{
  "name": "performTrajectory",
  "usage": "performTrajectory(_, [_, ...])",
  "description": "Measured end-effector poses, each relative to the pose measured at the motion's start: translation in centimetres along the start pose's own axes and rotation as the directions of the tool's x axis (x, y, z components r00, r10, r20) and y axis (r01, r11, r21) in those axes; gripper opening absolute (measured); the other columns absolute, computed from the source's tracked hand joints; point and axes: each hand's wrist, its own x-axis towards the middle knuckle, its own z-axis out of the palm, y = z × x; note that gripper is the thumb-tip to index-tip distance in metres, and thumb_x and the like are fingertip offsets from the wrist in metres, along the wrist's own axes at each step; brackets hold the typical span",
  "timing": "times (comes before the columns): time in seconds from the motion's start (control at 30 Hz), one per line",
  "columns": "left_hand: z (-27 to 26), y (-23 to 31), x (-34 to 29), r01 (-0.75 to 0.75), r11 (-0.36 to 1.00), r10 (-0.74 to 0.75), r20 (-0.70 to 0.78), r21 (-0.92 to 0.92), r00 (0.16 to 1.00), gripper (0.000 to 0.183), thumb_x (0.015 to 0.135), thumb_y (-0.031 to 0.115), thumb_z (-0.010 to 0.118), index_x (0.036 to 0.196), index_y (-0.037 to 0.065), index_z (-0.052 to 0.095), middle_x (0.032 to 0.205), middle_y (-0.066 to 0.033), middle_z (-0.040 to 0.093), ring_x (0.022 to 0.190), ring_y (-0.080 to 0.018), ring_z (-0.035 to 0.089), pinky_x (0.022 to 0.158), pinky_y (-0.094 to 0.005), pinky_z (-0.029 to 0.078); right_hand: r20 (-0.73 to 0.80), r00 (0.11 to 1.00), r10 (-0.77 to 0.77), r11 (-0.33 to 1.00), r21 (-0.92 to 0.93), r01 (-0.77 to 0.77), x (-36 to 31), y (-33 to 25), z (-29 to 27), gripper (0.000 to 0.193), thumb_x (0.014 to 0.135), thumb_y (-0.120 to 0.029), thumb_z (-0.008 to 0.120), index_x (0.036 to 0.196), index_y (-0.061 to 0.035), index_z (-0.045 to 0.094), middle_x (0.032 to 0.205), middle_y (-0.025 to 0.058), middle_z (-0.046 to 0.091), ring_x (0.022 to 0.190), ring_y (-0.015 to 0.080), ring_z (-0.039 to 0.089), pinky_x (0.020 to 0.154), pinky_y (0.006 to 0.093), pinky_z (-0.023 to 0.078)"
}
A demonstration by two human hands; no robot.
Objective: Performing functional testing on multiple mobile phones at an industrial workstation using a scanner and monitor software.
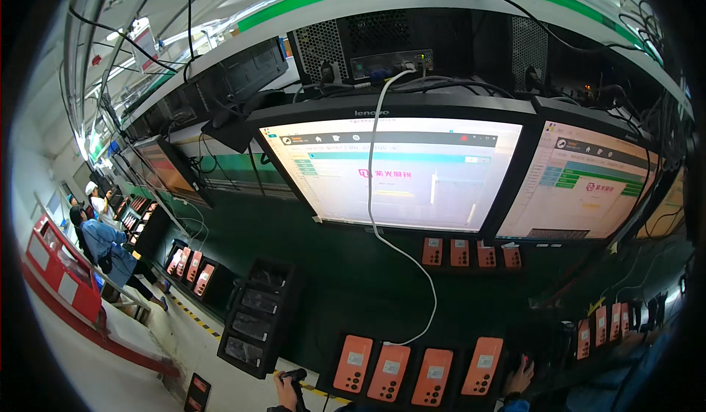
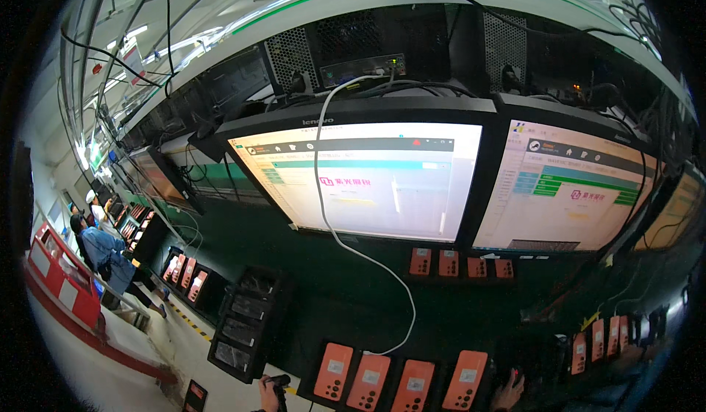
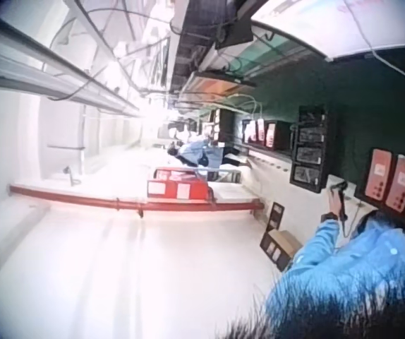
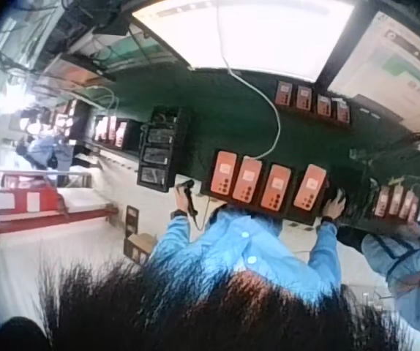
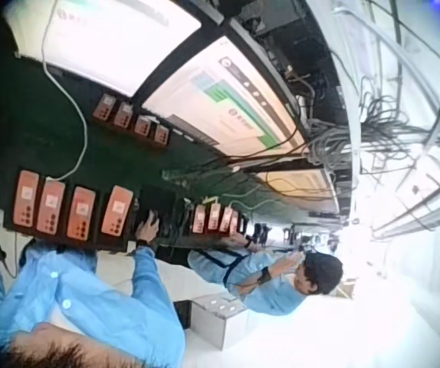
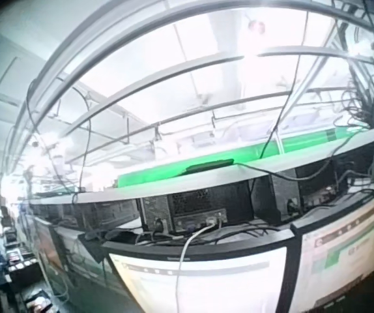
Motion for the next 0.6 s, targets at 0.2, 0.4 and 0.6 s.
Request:
performTrajectory(0.2, [-0.2, -4.5, 3.5, -0.258, 0.954, 0.281, -0.161, 0.150, 0.946, 0.044, 0.100, 0.042, 0.039, 0.122, 0.004, 0.049, 0.088, -0.0089, 0.062, 0.075, -0.0170, 0.055, 0.067, -0.0313, 0.046, 0.054, 0.995, 0.081, 0.996, -0.036, -0.079, -0.1, -1.6, -1.1, 0.075, 0.075, -0.004, 0.063, 0.142, -0.0267, 0.038, 0.148, 0.0212, 0.029, 0.130, 0.0422, 0.036, 0.099, 0.0535, 0.042])
performTrajectory(0.4, [-0.5, -3.2, 2.6, -0.007, 1.000, 0.008, 0.009, -0.005, 1.000, 0.044, 0.101, 0.042, 0.037, 0.119, 0.004, 0.050, 0.092, -0.0092, 0.057, 0.078, -0.0176, 0.051, 0.069, -0.0347, 0.046, 0.080, 0.990, 0.119, 0.992, -0.050, -0.116, -0.1, -1.9, -1.5, 0.076, 0.075, -0.004, 0.062, 0.142, -0.0278, 0.037, 0.148, 0.0221, 0.028, 0.130, 0.0427, 0.035, 0.099, 0.0548, 0.040])
performTrajectory(0.6, [1.3, 4.2, 0.2, -0.156, 0.988, 0.151, -0.136, -0.022, 0.979, 0.042, 0.093, 0.019, 0.044, 0.130, 0.001, 0.041, 0.114, -0.0182, 0.051, 0.101, -0.0281, 0.051, 0.092, -0.0353, 0.041, -0.118, 0.993, -0.019, 0.999, 0.047, 0.025, -0.7, -3.5, -3.2, 0.072, 0.077, -0.006, 0.062, 0.143, -0.0170, 0.036, 0.147, 0.0243, 0.029, 0.128, 0.0448, 0.037, 0.100, 0.0525, 0.040])
